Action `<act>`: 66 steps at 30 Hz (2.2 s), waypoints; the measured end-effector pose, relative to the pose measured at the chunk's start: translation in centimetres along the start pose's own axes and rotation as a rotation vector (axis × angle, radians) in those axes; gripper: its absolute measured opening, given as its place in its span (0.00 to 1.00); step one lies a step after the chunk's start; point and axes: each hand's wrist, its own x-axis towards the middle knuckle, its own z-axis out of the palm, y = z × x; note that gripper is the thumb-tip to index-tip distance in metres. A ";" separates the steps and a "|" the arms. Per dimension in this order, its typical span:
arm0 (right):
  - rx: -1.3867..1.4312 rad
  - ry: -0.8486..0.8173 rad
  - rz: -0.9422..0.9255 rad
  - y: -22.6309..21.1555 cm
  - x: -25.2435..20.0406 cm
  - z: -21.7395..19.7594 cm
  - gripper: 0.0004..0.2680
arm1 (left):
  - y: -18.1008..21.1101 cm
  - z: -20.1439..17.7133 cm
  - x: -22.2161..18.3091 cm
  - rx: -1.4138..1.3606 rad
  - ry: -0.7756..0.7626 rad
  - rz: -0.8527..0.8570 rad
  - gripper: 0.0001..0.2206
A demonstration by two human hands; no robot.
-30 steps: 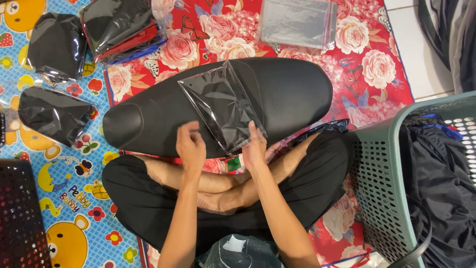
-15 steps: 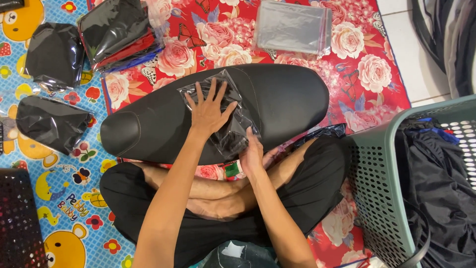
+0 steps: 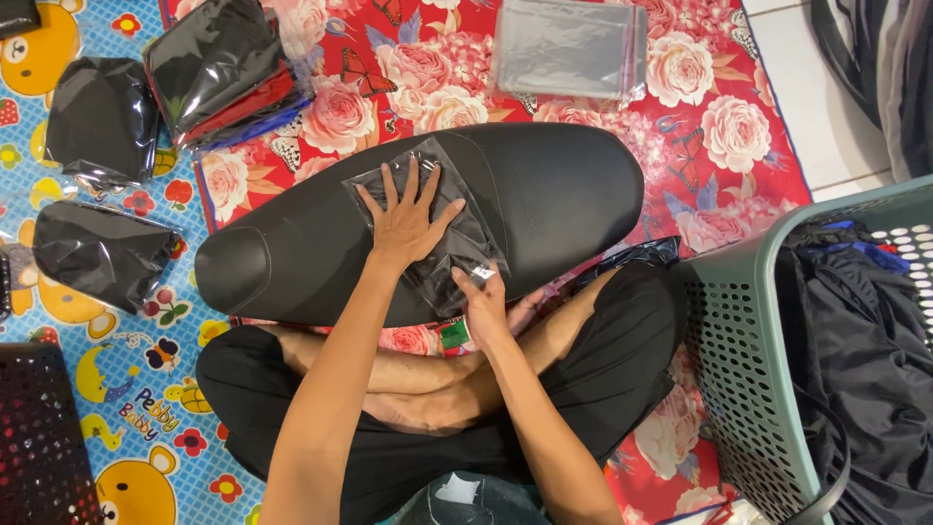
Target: The person folds a black fabric seat cover, places it inside a clear plastic sleeve, and then fits a larger black elasticized cover over a motorcycle seat.
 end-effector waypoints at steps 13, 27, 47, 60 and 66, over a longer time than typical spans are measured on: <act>0.026 0.215 0.299 -7.3 -1.5 4.9 0.30 | 3.7 2.8 -8.2 -0.201 0.559 0.493 0.35; 0.269 0.207 0.352 -5.1 -1.1 2.5 0.23 | 5.5 6.2 -7.9 -0.122 0.931 0.685 0.04; 0.419 0.179 0.290 -0.8 1.4 -1.3 0.27 | 2.1 6.8 -10.7 -0.157 0.919 0.480 0.09; -0.360 0.574 0.002 2.6 5.9 -0.9 0.30 | 2.9 7.9 -11.7 -0.351 1.050 0.578 0.07; -0.447 0.589 -0.360 9.8 8.6 -3.8 0.18 | 3.8 6.1 -12.1 -0.404 1.028 0.590 0.06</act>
